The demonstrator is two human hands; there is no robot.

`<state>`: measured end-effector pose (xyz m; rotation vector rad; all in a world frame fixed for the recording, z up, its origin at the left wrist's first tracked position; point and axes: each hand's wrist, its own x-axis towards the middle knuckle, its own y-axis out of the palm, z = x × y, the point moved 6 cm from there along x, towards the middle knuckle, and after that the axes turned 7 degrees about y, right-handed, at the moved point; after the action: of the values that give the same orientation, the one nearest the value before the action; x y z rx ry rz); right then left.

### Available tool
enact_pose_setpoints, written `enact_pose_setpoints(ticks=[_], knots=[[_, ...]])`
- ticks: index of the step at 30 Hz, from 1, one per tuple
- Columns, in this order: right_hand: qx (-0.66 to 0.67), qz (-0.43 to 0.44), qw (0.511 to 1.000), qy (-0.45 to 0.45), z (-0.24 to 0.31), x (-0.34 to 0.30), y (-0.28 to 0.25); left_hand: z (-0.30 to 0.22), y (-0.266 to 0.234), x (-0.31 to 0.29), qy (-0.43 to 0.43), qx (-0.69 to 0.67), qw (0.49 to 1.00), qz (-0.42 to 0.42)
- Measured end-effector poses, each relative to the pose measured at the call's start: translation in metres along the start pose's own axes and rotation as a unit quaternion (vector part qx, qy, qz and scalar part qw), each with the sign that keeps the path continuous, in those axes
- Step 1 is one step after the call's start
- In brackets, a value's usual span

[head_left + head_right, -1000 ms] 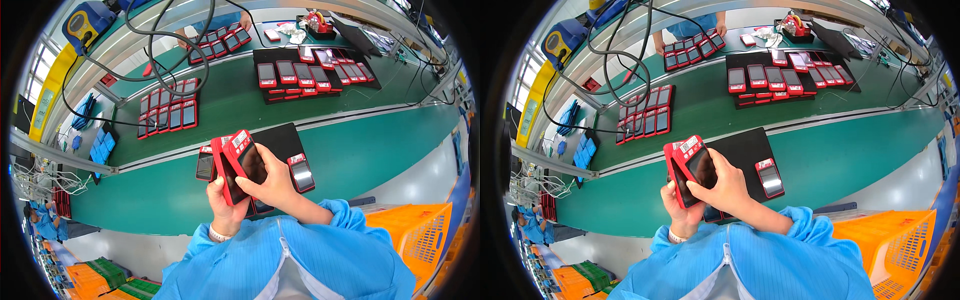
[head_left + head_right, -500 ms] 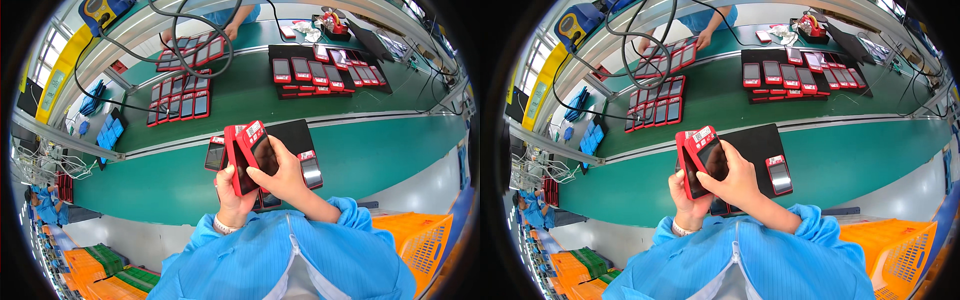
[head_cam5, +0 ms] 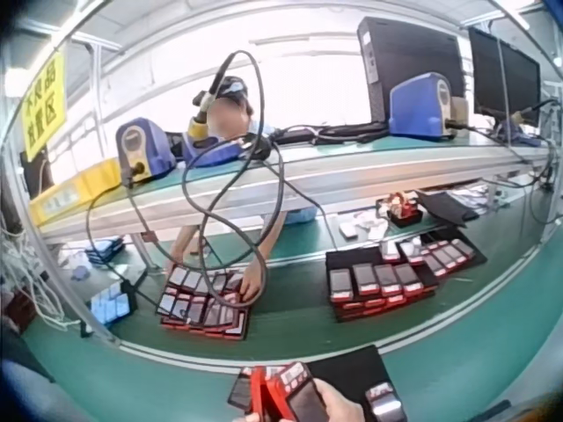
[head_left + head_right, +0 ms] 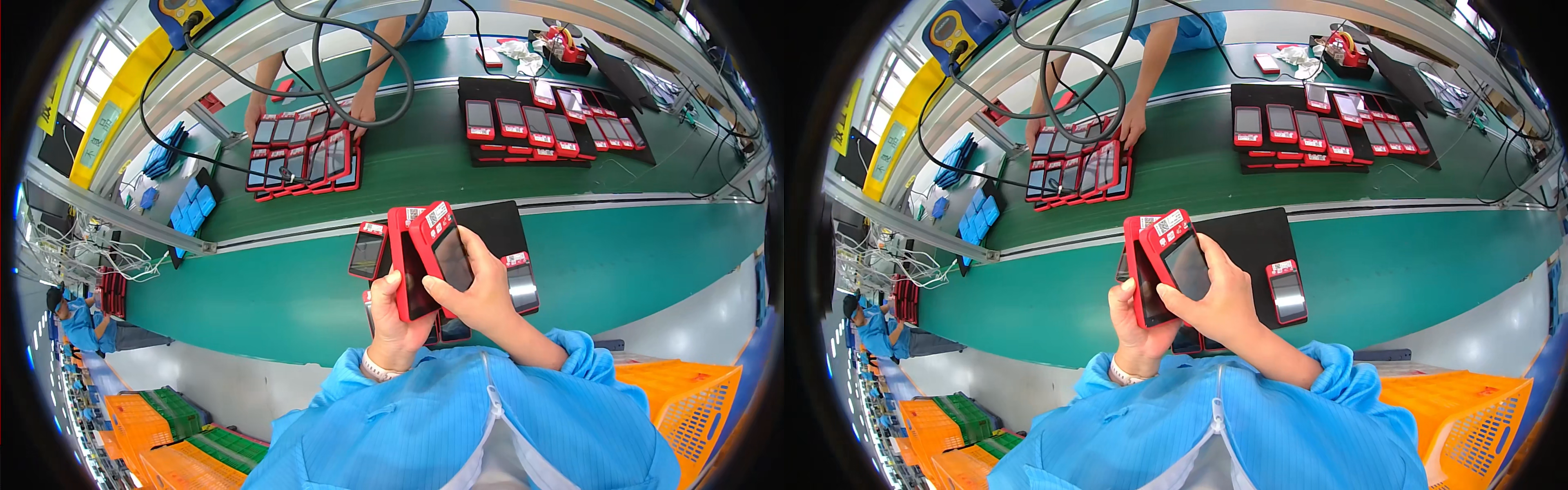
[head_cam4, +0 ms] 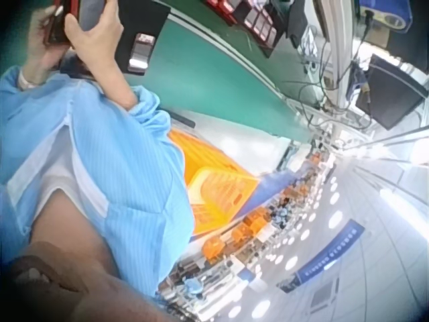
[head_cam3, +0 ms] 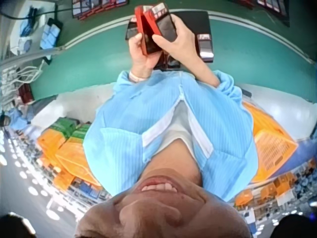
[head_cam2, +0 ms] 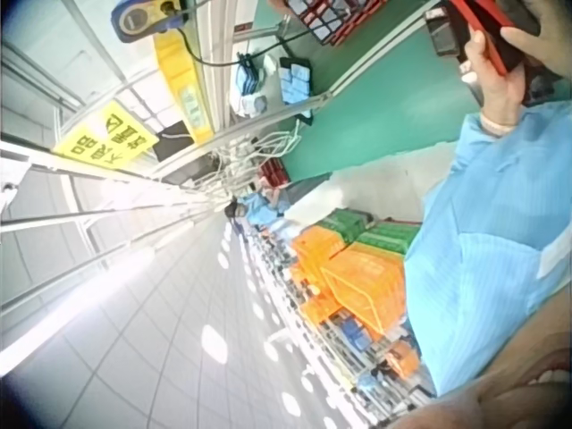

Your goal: The person inspects and tests handheld electronic devices in red cases by hand, on a factory assembly line.

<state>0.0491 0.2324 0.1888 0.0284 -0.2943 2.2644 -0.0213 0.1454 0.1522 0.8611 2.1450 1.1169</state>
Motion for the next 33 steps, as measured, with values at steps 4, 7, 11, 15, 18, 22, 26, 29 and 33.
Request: enact_pose_setpoints(ticks=[4, 7, 11, 15, 18, 22, 26, 29, 33], knots=[[-0.013, -0.008, 1.000, -0.012, 0.002, 0.000, -0.002, 0.000, -0.001, 0.001, 0.008, 0.025, 0.999, -0.017], [-0.012, -0.006, 1.000, -0.013, 0.003, 0.000, -0.002, -0.001, -0.001, 0.001, 0.011, 0.023, 1.000, -0.012], [-0.015, -0.001, 1.000, -0.001, 0.002, 0.000, -0.001, 0.000, -0.004, 0.002, 0.017, 0.008, 1.000, -0.003], [-0.041, 0.002, 0.999, 0.010, 0.000, -0.001, 0.000, -0.002, -0.004, 0.002, 0.030, 0.006, 1.000, -0.002], [-0.048, 0.006, 0.999, 0.017, 0.004, -0.002, -0.002, -0.002, -0.001, 0.002, 0.027, 0.000, 1.000, 0.004], [-0.069, -0.005, 0.998, 0.013, 0.007, -0.003, -0.004, -0.003, 0.000, 0.002, 0.030, 0.008, 0.999, 0.012], [-0.130, -0.009, 0.990, 0.046, 0.000, 0.005, -0.005, -0.005, -0.007, 0.006, 0.013, -0.018, 1.000, 0.003], [-0.165, 0.002, 0.983, 0.074, -0.026, 0.022, -0.002, -0.015, -0.025, 0.011, 0.014, -0.039, 0.999, 0.008], [-0.301, -0.001, 0.945, 0.127, -0.080, 0.045, -0.003, -0.022, -0.036, 0.007, 0.010, -0.056, 0.998, 0.010]])
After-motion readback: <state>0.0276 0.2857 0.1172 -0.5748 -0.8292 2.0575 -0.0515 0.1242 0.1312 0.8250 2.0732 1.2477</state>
